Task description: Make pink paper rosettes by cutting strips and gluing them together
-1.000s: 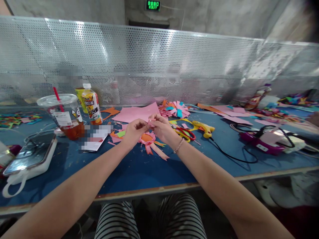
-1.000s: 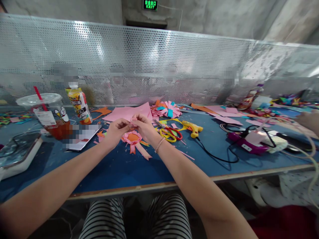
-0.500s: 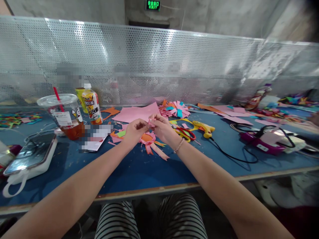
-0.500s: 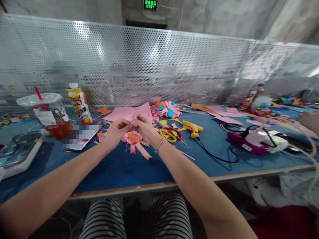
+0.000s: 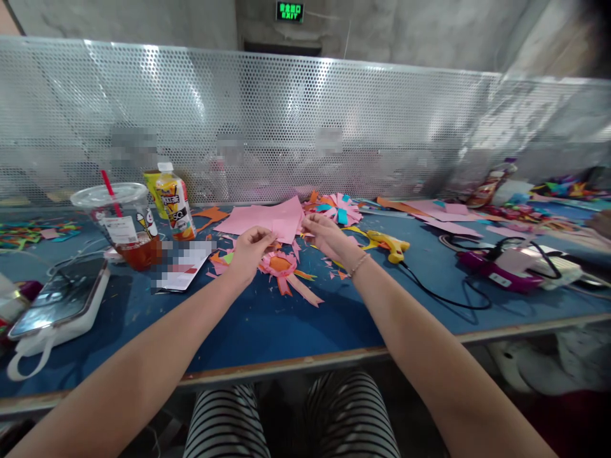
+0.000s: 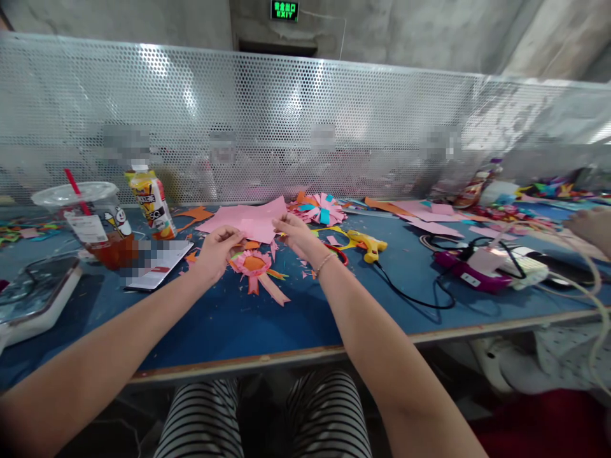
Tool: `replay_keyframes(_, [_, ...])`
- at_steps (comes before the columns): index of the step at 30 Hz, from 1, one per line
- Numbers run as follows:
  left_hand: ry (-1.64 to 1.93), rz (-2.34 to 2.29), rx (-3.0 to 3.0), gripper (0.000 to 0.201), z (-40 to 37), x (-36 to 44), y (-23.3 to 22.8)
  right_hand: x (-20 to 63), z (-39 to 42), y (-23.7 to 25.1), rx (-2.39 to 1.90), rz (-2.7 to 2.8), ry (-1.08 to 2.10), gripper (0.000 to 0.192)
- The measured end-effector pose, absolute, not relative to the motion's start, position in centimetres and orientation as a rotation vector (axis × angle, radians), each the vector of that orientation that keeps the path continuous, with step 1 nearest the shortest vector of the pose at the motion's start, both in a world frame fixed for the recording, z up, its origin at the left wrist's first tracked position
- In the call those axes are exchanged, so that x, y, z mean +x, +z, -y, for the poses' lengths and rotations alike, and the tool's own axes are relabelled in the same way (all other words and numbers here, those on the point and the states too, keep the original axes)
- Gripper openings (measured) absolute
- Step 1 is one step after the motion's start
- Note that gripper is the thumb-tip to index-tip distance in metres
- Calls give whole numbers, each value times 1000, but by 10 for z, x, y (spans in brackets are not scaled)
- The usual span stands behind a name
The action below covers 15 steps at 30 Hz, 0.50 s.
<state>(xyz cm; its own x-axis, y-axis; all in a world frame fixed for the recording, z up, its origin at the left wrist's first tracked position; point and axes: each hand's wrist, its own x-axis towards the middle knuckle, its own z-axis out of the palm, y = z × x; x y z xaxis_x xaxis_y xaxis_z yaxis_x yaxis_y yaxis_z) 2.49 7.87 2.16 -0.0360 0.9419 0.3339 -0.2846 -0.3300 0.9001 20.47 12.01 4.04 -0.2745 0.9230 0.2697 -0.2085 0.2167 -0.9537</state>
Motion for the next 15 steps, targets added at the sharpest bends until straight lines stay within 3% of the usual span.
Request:
replay_keyframes(2, [1566,-812,1206,26,-78,25,23,227,-130,44,-812,1471,1109,30])
replay_keyframes(8, [1574,-878,1297,24,-82,22,19,297,-141,57,-1521,1817,43,14])
replay_keyframes(15, [1611,-923,1373,24,-93,18,7,367,-150,49,-2481,1804,135,13])
